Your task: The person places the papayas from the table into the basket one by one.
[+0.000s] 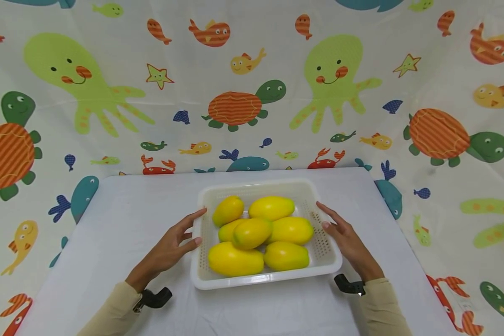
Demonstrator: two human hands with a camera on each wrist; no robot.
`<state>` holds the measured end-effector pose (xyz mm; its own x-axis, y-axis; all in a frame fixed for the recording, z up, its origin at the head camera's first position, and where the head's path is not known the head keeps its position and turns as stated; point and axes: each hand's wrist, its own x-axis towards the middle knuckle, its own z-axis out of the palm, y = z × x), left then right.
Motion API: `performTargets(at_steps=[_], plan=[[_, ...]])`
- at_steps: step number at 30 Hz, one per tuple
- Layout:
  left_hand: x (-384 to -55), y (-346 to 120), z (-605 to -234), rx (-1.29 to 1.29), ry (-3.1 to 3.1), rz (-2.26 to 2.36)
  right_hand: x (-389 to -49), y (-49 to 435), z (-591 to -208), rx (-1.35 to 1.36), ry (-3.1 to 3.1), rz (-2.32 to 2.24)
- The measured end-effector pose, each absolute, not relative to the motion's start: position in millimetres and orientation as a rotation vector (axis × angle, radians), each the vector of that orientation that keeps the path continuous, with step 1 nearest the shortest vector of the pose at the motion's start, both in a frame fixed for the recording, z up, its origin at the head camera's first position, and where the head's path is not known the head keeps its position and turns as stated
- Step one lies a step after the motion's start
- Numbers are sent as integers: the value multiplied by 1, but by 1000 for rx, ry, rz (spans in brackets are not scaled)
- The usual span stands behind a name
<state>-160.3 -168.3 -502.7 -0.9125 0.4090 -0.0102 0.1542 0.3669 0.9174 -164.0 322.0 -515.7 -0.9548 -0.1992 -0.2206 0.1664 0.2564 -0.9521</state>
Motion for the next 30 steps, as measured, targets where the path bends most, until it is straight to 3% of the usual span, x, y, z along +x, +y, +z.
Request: performTargets(at_steps=[30], plan=[[-148,-204,-500,460,2464,1508,-164,289,-518,-107,2283,-1706]])
